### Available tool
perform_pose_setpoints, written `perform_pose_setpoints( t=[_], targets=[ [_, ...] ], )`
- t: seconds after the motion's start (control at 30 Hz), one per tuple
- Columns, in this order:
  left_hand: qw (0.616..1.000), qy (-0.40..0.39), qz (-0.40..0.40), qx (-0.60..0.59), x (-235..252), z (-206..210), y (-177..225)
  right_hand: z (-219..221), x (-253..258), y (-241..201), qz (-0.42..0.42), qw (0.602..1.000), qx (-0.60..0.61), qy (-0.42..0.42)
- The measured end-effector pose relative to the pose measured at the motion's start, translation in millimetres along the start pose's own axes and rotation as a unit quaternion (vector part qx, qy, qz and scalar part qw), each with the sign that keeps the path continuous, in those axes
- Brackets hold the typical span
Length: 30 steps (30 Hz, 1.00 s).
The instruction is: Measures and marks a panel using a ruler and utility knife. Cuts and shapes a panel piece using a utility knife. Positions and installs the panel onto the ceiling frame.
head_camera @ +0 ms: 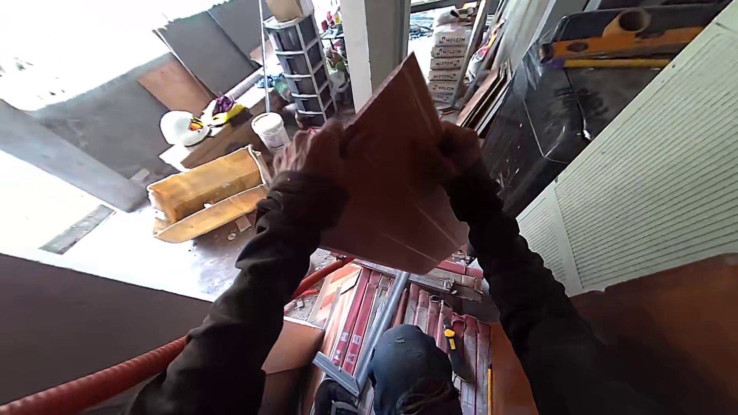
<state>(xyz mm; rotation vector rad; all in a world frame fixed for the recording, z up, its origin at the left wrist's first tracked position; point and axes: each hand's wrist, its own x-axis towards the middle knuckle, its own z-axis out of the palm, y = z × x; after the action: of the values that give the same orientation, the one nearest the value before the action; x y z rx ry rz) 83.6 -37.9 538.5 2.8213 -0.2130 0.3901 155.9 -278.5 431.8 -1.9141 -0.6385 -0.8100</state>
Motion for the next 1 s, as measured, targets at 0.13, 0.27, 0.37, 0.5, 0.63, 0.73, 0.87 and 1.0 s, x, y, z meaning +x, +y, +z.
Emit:
perform_pose_setpoints(
  t=[0.13,0.27,0.37,0.5,0.63,0.73,0.87,1.0],
  targets=[
    [0.999,-0.048,-0.016,-0.005,2,21,-19,23,-17,13,0.016,0.999,0.022,-0.021],
    [0.996,-0.081,-0.001,-0.041,3,30,-39,37,-22,11,0.062,0.996,0.003,-0.059],
    [0.983,-0.104,0.102,-0.113,1,41,-72,43,-24,19,0.086,0.993,0.023,-0.084],
    [0.969,-0.155,0.119,-0.151,-15,57,-103,56,-33,21,0.097,0.988,0.067,-0.099],
    [0.961,-0.163,0.098,-0.202,-27,57,-110,78,-45,23,0.087,0.984,0.127,-0.088],
    [0.951,-0.166,0.098,-0.243,-30,61,-116,82,-48,20,0.101,0.979,0.15,-0.094],
    [0.949,-0.194,0.057,-0.241,-32,52,-112,84,-50,17,0.09,0.981,0.145,-0.094],
    [0.968,-0.139,0.044,-0.202,-21,34,-80,86,-52,3,0.079,0.981,0.135,-0.112]
  ],
)
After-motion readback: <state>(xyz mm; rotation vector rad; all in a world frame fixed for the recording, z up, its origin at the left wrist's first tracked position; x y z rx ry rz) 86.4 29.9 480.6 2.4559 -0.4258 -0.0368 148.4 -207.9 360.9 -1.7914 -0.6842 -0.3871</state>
